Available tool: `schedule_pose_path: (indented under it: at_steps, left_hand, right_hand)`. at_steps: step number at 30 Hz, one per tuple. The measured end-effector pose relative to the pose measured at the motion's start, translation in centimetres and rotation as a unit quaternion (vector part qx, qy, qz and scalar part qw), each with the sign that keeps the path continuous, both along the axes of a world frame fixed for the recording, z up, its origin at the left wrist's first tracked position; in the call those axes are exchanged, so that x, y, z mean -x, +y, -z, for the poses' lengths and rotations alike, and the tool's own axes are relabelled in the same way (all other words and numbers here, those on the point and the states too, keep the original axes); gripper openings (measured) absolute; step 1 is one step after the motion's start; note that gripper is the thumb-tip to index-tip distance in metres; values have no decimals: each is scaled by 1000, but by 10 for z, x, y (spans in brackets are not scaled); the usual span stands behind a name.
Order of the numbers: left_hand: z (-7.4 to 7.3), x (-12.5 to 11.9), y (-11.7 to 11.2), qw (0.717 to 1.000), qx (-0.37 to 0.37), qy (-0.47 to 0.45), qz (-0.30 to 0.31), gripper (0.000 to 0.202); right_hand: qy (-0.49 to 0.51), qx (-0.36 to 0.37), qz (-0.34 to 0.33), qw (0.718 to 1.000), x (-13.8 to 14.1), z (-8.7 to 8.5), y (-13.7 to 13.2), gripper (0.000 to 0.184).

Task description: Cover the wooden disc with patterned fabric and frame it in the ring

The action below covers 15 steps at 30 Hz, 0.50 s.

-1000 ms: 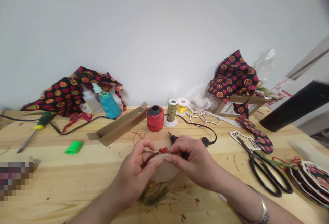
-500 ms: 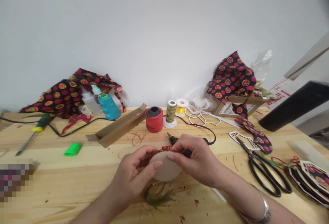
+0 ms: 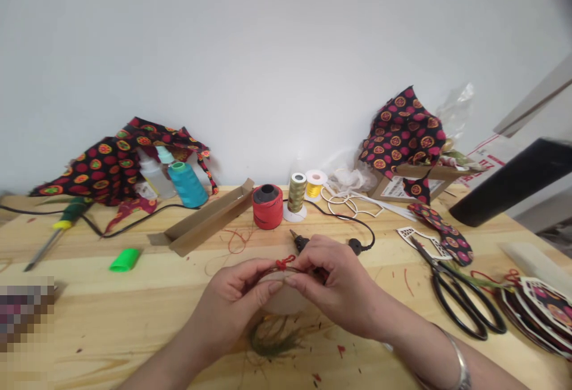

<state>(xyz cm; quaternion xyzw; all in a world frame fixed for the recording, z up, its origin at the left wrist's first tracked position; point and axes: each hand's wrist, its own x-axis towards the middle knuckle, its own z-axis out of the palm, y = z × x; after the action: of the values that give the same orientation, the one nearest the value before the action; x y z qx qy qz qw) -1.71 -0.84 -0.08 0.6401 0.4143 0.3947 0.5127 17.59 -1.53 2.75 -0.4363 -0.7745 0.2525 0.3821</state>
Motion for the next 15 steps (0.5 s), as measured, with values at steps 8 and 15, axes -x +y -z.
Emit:
schedule_pose_path:
  at_steps: [8,15]
  left_hand:
    - [-2,1,1,1000,-25,-11,-6,26]
    - [-2,2,2,998,-43,21,-26,25]
  right_hand:
    - [15,4,-1,1000,0,1,0,9]
    - [4,-31,17,999,-2,4,3,6]
